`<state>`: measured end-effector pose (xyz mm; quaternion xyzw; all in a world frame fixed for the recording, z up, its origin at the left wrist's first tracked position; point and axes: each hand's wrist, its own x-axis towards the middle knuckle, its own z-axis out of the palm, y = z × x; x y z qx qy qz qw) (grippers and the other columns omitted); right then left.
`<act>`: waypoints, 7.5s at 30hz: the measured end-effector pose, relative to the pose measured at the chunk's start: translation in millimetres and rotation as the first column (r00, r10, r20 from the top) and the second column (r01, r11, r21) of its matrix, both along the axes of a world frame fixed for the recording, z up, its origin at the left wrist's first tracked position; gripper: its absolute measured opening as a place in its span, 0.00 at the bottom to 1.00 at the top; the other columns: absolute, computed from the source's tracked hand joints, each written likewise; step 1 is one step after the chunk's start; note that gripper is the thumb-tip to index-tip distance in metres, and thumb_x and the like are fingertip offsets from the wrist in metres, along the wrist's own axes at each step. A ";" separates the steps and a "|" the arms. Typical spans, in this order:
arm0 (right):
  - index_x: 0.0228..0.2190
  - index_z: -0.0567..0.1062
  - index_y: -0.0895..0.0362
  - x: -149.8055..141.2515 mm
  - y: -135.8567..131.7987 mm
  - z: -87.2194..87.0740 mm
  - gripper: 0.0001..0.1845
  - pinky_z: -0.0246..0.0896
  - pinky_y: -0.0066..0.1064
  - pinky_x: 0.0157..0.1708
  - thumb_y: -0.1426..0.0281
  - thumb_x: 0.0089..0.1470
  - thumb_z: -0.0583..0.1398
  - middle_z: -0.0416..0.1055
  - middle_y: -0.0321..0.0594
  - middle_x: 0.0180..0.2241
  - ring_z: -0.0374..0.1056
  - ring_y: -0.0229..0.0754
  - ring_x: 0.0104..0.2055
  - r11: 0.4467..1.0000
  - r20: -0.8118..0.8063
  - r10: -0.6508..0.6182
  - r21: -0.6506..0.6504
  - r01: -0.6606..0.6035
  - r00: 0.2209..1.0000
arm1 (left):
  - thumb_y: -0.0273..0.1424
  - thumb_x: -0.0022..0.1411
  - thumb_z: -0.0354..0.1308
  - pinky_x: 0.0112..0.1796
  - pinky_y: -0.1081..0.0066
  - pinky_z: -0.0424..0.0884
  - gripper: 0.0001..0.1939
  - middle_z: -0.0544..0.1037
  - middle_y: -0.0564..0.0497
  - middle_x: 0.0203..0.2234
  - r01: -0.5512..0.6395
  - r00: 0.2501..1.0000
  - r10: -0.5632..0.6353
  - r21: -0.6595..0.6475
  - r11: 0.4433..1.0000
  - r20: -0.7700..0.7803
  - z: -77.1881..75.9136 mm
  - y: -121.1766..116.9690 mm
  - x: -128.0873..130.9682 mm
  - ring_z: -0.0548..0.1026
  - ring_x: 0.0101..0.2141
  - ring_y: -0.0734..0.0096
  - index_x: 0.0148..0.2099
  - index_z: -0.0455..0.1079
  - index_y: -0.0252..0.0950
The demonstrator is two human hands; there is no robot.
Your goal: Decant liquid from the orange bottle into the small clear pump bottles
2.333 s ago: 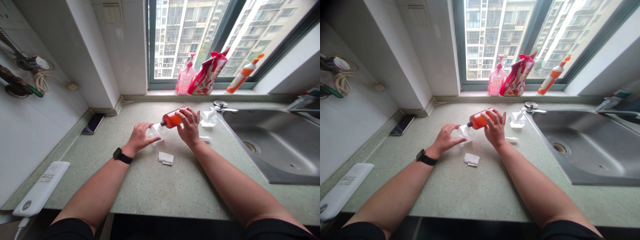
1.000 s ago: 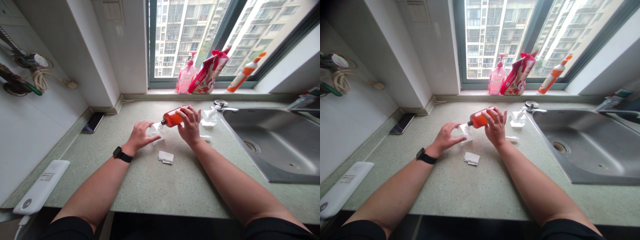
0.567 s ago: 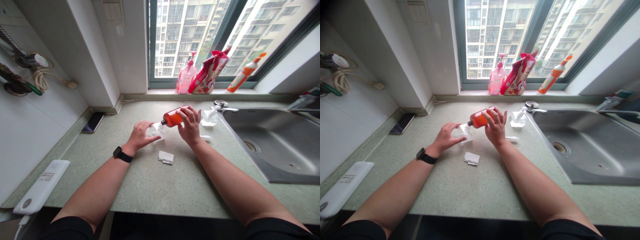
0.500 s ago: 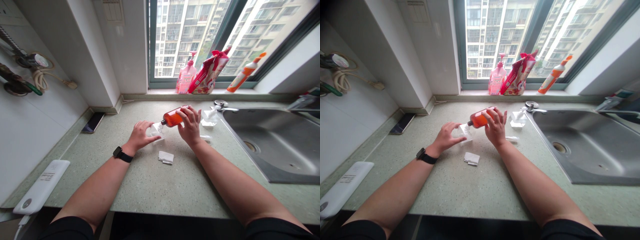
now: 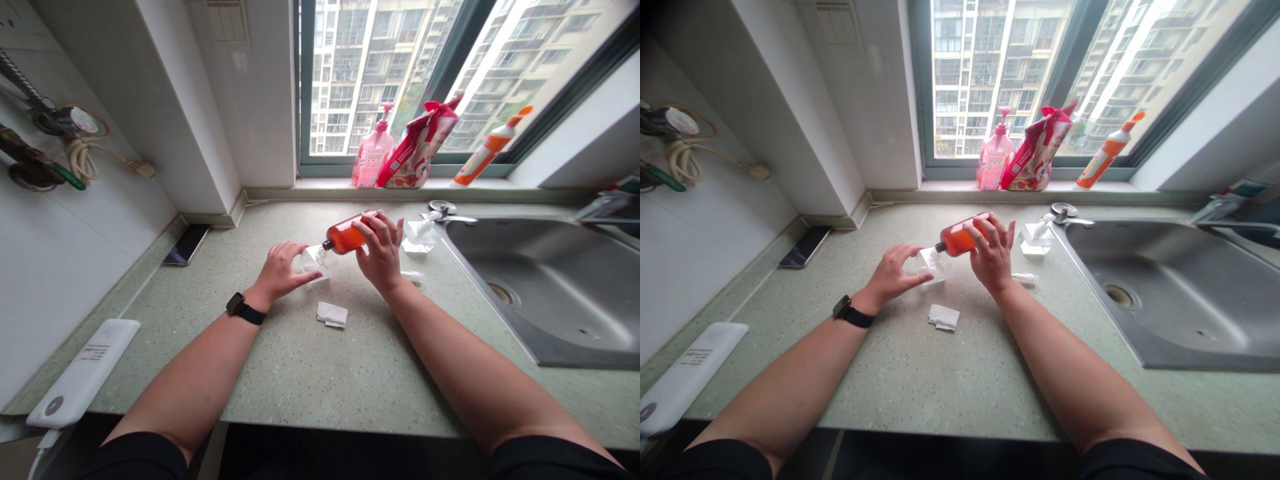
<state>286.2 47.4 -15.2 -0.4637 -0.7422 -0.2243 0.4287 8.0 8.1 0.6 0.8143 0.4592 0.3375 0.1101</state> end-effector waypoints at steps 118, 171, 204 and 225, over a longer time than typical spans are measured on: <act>0.66 0.68 0.40 3.2 1.8 1.6 0.38 0.39 0.72 0.76 0.80 0.60 0.60 0.70 0.42 0.65 0.56 0.60 0.76 0.999 0.034 0.019 0.040 -0.020 0.999 | 0.53 0.63 0.71 0.59 0.47 0.70 0.31 0.82 0.45 0.48 -0.017 1.000 0.017 0.005 1.000 -0.018 1.7 -1.5 0.5 0.79 0.51 0.50 0.59 0.73 0.41; 0.69 0.64 0.39 4.1 1.7 4.3 0.40 0.37 0.71 0.76 0.81 0.62 0.59 0.70 0.42 0.65 0.55 0.59 0.76 0.994 0.057 0.044 0.095 -0.049 0.997 | 0.52 0.65 0.70 0.60 0.45 0.69 0.30 0.82 0.45 0.49 -0.012 0.999 0.011 -0.020 1.000 -0.032 6.0 -3.5 1.9 0.79 0.51 0.50 0.59 0.73 0.39; 0.70 0.64 0.38 5.0 2.5 3.5 0.42 0.35 0.73 0.76 0.80 0.61 0.59 0.68 0.40 0.67 0.54 0.60 0.77 0.996 0.060 0.046 0.071 -0.050 0.997 | 0.52 0.64 0.70 0.61 0.46 0.68 0.30 0.82 0.45 0.50 -0.019 0.999 0.018 -0.032 0.999 -0.031 4.9 -3.1 1.4 0.79 0.53 0.49 0.60 0.73 0.40; 0.71 0.61 0.34 5.0 1.0 7.5 0.45 0.36 0.75 0.75 0.80 0.61 0.60 0.68 0.40 0.67 0.56 0.61 0.76 0.997 0.078 0.036 0.067 -0.041 0.996 | 0.56 0.65 0.67 0.59 0.44 0.70 0.32 0.82 0.45 0.49 -0.009 1.000 0.008 -0.054 0.998 -0.022 4.7 -3.2 1.0 0.79 0.51 0.49 0.60 0.73 0.40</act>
